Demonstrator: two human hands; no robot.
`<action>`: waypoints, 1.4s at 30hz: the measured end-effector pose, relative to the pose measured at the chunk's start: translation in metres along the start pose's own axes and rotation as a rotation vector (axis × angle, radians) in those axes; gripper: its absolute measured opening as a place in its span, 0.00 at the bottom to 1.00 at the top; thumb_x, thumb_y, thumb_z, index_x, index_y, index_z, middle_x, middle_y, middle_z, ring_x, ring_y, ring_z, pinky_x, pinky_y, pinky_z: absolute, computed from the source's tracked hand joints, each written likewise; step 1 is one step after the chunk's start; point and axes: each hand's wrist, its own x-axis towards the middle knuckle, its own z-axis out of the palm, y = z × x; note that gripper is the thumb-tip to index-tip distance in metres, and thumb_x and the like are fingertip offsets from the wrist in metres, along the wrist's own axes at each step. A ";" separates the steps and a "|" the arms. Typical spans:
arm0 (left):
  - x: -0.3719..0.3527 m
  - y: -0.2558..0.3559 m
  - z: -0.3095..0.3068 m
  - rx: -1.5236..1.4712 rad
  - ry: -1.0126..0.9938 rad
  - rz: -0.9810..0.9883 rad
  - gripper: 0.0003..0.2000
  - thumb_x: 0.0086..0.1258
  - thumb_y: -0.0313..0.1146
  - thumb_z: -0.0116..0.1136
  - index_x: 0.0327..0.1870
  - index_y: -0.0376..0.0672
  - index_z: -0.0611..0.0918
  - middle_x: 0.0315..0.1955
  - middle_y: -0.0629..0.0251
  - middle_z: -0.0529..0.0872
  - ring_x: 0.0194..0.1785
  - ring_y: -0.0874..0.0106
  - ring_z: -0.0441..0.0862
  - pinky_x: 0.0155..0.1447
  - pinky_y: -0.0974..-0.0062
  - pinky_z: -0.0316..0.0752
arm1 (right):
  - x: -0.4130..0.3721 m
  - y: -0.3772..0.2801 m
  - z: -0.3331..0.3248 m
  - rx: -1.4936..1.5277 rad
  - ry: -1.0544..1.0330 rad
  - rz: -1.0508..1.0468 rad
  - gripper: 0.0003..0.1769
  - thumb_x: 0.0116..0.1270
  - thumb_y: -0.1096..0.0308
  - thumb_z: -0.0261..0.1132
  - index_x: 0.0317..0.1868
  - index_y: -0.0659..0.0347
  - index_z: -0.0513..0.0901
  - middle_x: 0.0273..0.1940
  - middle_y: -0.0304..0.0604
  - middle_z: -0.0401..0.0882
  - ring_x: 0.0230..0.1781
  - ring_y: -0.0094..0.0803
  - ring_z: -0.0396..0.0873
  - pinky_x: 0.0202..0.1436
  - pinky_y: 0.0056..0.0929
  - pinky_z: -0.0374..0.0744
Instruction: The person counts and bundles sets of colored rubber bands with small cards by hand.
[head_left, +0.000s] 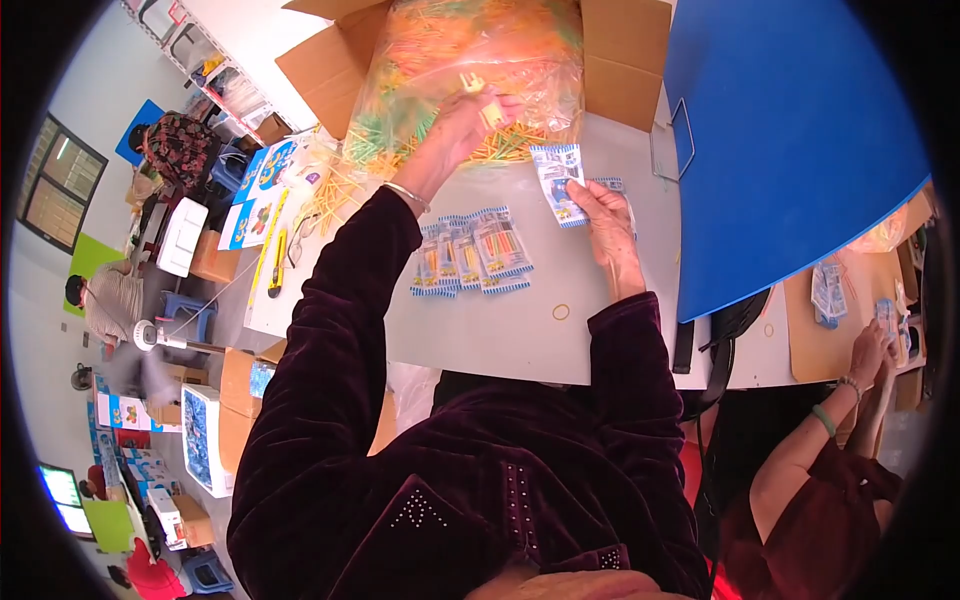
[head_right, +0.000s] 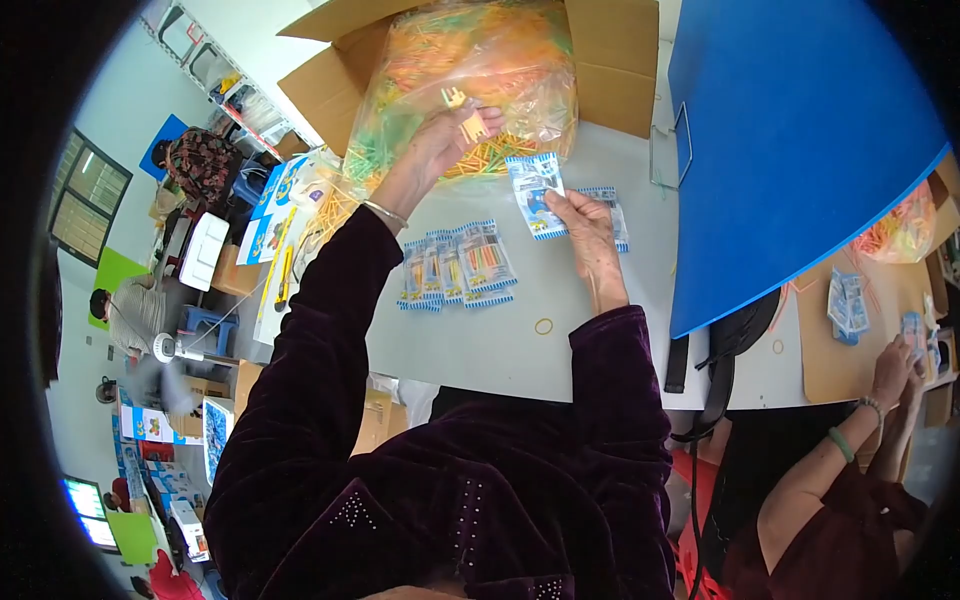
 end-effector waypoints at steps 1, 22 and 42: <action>-0.007 0.002 0.010 0.000 0.001 -0.002 0.10 0.69 0.30 0.48 0.41 0.30 0.70 0.38 0.47 0.80 0.43 0.58 0.81 0.49 0.63 0.77 | 0.000 0.000 0.001 -0.025 -0.014 0.030 0.11 0.60 0.67 0.65 0.40 0.65 0.80 0.35 0.38 0.81 0.33 0.20 0.77 0.40 0.18 0.75; -0.065 -0.002 0.065 0.506 -0.338 -0.028 0.16 0.71 0.40 0.45 0.44 0.34 0.77 0.39 0.59 0.83 0.47 0.71 0.79 0.54 0.74 0.71 | -0.002 -0.001 -0.011 -0.125 -0.154 0.101 0.11 0.60 0.67 0.65 0.41 0.64 0.81 0.34 0.36 0.81 0.33 0.20 0.77 0.39 0.20 0.75; -0.067 -0.009 0.047 0.956 -0.415 0.214 0.17 0.72 0.41 0.42 0.57 0.44 0.70 0.48 0.61 0.77 0.52 0.72 0.74 0.55 0.75 0.68 | -0.007 -0.003 -0.001 -0.053 -0.065 -0.003 0.14 0.63 0.64 0.62 0.43 0.66 0.80 0.36 0.37 0.81 0.34 0.20 0.77 0.38 0.19 0.75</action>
